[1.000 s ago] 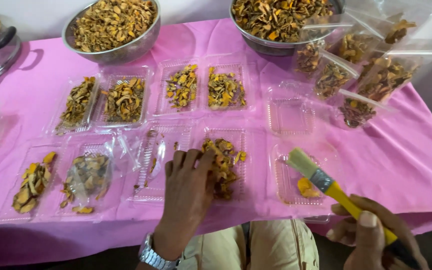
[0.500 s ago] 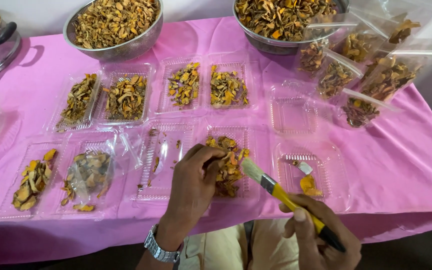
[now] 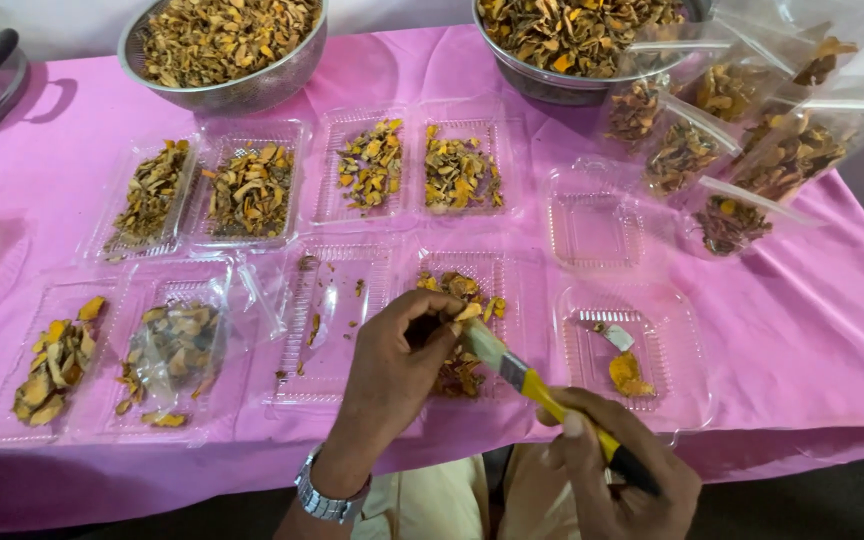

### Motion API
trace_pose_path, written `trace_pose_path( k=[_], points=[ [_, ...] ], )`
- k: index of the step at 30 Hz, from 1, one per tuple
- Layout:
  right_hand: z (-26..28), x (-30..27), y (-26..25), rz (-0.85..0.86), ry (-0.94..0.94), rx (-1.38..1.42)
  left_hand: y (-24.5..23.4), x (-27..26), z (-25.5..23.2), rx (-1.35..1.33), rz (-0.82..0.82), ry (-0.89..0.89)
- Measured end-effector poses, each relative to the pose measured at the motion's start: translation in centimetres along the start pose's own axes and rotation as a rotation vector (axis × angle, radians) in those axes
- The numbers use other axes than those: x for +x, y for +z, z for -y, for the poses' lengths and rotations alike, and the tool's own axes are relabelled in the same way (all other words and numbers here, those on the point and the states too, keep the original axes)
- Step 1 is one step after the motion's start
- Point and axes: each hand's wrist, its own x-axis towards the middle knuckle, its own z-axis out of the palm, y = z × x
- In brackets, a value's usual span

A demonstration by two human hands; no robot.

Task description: Sorting and packaging dried herbs into plastic containers using hands and a brush.

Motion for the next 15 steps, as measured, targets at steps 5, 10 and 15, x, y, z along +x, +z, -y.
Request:
trace_pose_path(
  k=[5,10,15],
  points=[
    [-0.4,0.4,-0.4,0.006,-0.064,0.0,0.2,0.1,-0.1,-0.03,0.021,-0.016],
    [-3.9,1.4,-4.2,-0.107,0.356,-0.066,2.7,0.7,-0.9,-0.061,0.065,0.177],
    [-8.2,1.6,-8.0,-0.316,0.18,0.032,8.0,0.8,-4.3,0.008,0.255,0.288]
  ],
)
